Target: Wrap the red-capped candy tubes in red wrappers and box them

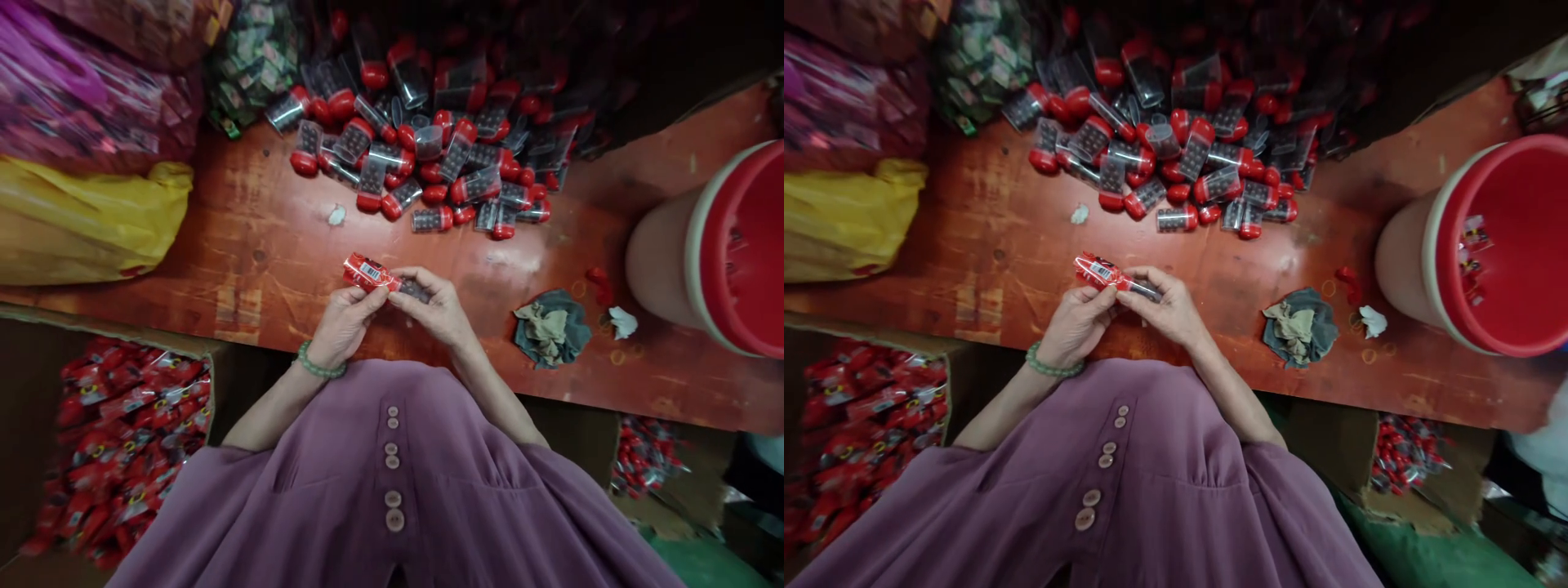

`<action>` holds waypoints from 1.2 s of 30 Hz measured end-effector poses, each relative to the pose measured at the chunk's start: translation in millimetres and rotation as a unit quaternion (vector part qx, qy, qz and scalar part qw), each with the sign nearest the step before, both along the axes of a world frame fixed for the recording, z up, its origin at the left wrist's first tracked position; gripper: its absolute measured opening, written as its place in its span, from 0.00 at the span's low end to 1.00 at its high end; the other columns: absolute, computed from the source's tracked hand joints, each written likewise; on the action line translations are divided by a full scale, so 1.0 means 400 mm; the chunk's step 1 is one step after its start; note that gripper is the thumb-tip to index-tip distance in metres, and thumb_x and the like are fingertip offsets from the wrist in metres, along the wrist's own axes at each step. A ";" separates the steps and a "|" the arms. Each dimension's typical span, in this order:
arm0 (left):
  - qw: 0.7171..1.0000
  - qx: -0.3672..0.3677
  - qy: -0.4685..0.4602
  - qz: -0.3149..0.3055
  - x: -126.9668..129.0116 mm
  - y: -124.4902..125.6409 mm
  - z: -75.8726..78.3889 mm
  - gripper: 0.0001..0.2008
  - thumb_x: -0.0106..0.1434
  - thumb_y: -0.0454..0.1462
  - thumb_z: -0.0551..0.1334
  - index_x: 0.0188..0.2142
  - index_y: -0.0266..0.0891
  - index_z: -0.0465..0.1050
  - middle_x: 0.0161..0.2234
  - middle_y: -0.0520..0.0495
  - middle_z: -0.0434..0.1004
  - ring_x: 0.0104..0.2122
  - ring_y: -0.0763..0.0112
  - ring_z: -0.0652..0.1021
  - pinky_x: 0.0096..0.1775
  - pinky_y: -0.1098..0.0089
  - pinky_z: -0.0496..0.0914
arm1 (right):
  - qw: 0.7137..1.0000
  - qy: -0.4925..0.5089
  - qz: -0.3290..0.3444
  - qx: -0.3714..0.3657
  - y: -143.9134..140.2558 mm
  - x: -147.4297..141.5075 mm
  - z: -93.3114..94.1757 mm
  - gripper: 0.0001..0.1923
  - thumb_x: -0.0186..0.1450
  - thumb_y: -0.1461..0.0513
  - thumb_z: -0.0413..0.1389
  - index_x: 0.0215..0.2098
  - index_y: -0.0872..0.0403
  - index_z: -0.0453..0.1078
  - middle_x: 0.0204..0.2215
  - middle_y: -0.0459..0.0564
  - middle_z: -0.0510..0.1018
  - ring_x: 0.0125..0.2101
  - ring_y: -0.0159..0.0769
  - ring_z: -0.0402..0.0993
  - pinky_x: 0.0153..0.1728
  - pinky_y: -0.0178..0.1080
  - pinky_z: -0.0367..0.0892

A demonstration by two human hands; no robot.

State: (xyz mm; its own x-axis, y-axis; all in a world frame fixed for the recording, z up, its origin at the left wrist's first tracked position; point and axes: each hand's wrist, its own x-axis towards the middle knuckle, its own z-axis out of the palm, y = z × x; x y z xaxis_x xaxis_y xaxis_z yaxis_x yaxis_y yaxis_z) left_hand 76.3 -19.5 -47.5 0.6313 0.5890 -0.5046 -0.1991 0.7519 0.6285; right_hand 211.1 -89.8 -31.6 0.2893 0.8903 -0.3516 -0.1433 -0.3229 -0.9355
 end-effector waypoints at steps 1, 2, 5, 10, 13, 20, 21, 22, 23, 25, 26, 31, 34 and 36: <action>1.000 -0.008 0.002 0.007 0.004 0.002 0.001 0.16 0.45 0.47 0.77 0.25 0.37 0.81 0.27 0.48 0.82 0.29 0.72 0.79 0.40 0.68 0.74 | 1.000 -0.020 -0.013 0.004 0.002 -0.007 -0.001 0.21 0.58 0.50 0.66 0.45 0.51 0.73 0.29 0.42 0.76 0.20 0.25 0.65 0.21 0.31 0.64; 1.000 -0.015 0.003 0.011 0.007 0.002 0.001 0.16 0.45 0.46 0.78 0.25 0.37 0.81 0.27 0.48 0.82 0.29 0.72 0.79 0.41 0.68 0.74 | 0.999 -0.041 -0.030 0.011 0.005 -0.014 -0.004 0.20 0.59 0.50 0.65 0.45 0.51 0.72 0.28 0.41 0.76 0.21 0.26 0.65 0.22 0.31 0.65; 1.000 -0.014 0.010 0.023 0.018 -0.006 -0.007 0.16 0.46 0.46 0.77 0.27 0.37 0.81 0.29 0.48 0.83 0.31 0.72 0.79 0.43 0.68 0.73 | 0.985 -0.116 -0.121 0.041 0.018 -0.037 -0.019 0.16 0.64 0.48 0.58 0.39 0.51 0.70 0.25 0.41 0.72 0.25 0.29 0.66 0.29 0.34 0.68; 0.992 0.079 0.058 0.075 0.039 -0.001 -0.022 0.17 0.47 0.48 0.76 0.30 0.39 0.82 0.29 0.51 0.82 0.32 0.73 0.78 0.42 0.70 0.72 | 0.959 -0.158 -0.227 0.064 0.051 -0.071 -0.043 0.21 0.69 0.44 0.48 0.34 0.51 0.67 0.26 0.44 0.71 0.28 0.31 0.69 0.32 0.35 0.69; 0.989 0.113 0.061 0.073 0.038 0.033 -0.009 0.15 0.48 0.48 0.75 0.30 0.40 0.82 0.29 0.52 0.82 0.30 0.72 0.77 0.39 0.69 0.73 | 0.979 -0.086 -0.168 0.074 0.056 -0.062 -0.033 0.22 0.69 0.42 0.48 0.41 0.50 0.67 0.26 0.43 0.70 0.21 0.28 0.65 0.23 0.34 0.66; 0.988 0.104 0.033 0.105 0.028 0.084 0.015 0.17 0.46 0.47 0.77 0.29 0.38 0.81 0.28 0.49 0.82 0.28 0.72 0.77 0.36 0.70 0.72 | 0.997 -0.025 -0.029 0.072 0.038 -0.024 -0.015 0.21 0.65 0.47 0.58 0.50 0.50 0.71 0.39 0.47 0.80 0.27 0.30 0.75 0.31 0.37 0.76; 0.988 0.100 0.032 0.112 0.029 0.082 0.012 0.17 0.45 0.47 0.77 0.28 0.38 0.81 0.28 0.50 0.82 0.28 0.73 0.77 0.36 0.70 0.72 | 0.996 -0.037 -0.043 0.072 0.037 -0.027 -0.017 0.21 0.65 0.48 0.58 0.50 0.50 0.72 0.41 0.48 0.81 0.27 0.30 0.75 0.31 0.38 0.77; 0.987 0.099 0.030 0.120 0.031 0.079 0.009 0.17 0.44 0.46 0.78 0.28 0.38 0.81 0.28 0.50 0.82 0.28 0.73 0.77 0.36 0.71 0.72 | 0.994 -0.055 -0.053 0.073 0.037 -0.032 -0.020 0.20 0.66 0.48 0.57 0.50 0.50 0.72 0.42 0.49 0.81 0.27 0.30 0.75 0.32 0.39 0.77; 0.987 0.101 0.025 0.127 0.032 0.077 0.006 0.17 0.44 0.46 0.78 0.28 0.39 0.81 0.28 0.51 0.82 0.28 0.74 0.77 0.36 0.71 0.72 | 0.992 -0.079 -0.061 0.078 0.037 -0.037 -0.022 0.20 0.66 0.49 0.57 0.51 0.50 0.73 0.43 0.49 0.82 0.28 0.31 0.76 0.33 0.40 0.78; 0.986 0.105 0.010 0.129 0.031 0.074 0.006 0.17 0.45 0.46 0.78 0.29 0.39 0.81 0.29 0.50 0.83 0.29 0.72 0.79 0.39 0.70 0.73 | 0.985 -0.127 -0.073 0.090 0.037 -0.046 -0.025 0.19 0.67 0.50 0.56 0.52 0.49 0.73 0.43 0.50 0.82 0.30 0.33 0.78 0.36 0.42 0.78; 0.987 0.104 0.000 0.127 0.030 0.075 0.009 0.18 0.45 0.47 0.78 0.31 0.39 0.81 0.31 0.49 0.83 0.31 0.70 0.80 0.41 0.69 0.74 | 0.982 -0.147 -0.075 0.095 0.037 -0.050 -0.026 0.18 0.67 0.51 0.56 0.52 0.48 0.73 0.44 0.51 0.82 0.31 0.34 0.78 0.37 0.43 0.78; 0.991 0.076 -0.038 0.102 0.023 0.083 0.028 0.21 0.46 0.51 0.76 0.32 0.39 0.81 0.37 0.44 0.85 0.44 0.59 0.82 0.48 0.63 0.74 | 0.971 -0.195 -0.066 0.124 0.037 -0.059 -0.030 0.17 0.68 0.54 0.56 0.53 0.49 0.73 0.46 0.52 0.82 0.34 0.36 0.80 0.41 0.44 0.78; 0.992 0.065 -0.037 0.102 0.026 0.080 0.028 0.20 0.45 0.50 0.77 0.31 0.39 0.81 0.35 0.44 0.85 0.46 0.57 0.82 0.50 0.61 0.74 | 0.955 -0.253 -0.069 0.135 0.036 -0.068 -0.038 0.17 0.67 0.55 0.56 0.52 0.49 0.72 0.47 0.53 0.82 0.42 0.40 0.80 0.47 0.46 0.76; 0.991 0.072 -0.028 0.108 0.029 0.075 0.023 0.20 0.45 0.49 0.77 0.31 0.39 0.82 0.34 0.44 0.85 0.44 0.58 0.82 0.49 0.61 0.75 | 0.954 -0.252 -0.085 0.135 0.035 -0.075 -0.044 0.16 0.67 0.55 0.57 0.52 0.49 0.72 0.47 0.53 0.82 0.42 0.39 0.80 0.48 0.46 0.76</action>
State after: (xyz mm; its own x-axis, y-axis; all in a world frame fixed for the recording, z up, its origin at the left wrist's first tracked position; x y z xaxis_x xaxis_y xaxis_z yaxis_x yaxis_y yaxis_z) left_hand 87.7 10.5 -38.3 0.5065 0.7773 -0.3732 -0.3836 0.5908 0.7098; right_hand 181.0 -75.6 -49.4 0.5099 0.8537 0.1064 0.3188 -0.0727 -0.9450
